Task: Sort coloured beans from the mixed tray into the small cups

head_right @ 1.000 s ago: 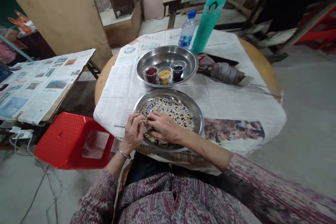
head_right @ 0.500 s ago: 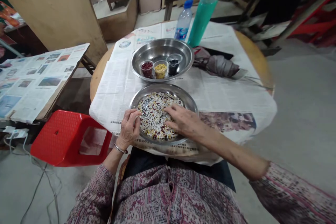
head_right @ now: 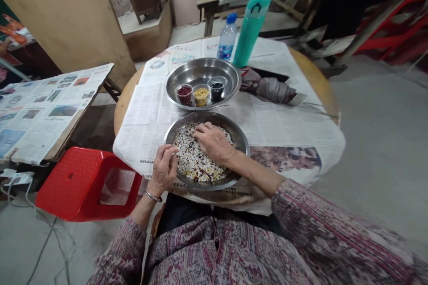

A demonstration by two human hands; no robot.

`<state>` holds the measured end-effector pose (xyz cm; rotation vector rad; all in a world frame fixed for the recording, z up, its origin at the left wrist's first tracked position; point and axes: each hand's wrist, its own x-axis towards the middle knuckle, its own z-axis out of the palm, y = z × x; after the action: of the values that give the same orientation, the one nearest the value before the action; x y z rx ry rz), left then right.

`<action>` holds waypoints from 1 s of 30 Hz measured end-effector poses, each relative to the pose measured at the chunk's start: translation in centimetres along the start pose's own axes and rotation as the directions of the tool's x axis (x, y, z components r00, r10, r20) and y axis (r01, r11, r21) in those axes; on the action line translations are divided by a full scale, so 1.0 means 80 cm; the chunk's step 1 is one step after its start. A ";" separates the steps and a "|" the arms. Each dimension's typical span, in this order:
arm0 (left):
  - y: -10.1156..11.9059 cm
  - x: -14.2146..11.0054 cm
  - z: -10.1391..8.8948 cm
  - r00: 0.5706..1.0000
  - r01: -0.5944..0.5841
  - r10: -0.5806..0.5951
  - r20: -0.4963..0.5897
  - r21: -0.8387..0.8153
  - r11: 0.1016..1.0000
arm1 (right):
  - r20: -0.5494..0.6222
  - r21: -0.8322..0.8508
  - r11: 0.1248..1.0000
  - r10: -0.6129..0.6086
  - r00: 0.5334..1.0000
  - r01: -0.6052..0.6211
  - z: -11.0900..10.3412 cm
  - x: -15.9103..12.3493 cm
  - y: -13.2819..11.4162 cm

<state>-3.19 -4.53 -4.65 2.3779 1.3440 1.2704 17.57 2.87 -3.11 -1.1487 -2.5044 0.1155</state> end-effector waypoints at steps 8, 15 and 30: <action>0.002 0.000 -0.001 1.000 -0.006 0.006 0.000 -0.004 1.000 | 0.224 0.209 0.964 -0.210 0.952 0.164 -0.050 -0.074 -0.005; 0.000 0.000 0.001 1.000 -0.005 0.005 -0.005 0.002 1.000 | 0.197 0.259 0.867 -0.479 0.855 0.426 -0.024 -0.039 -0.043; 0.000 -0.003 0.001 0.998 0.019 -0.019 -0.057 0.007 1.000 | 0.048 0.169 0.870 -0.477 0.878 0.463 0.009 -0.008 -0.049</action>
<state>-3.20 -4.70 -4.80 2.3456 1.3863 1.3397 14.91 -0.12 -3.06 -0.4550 -2.7201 0.2239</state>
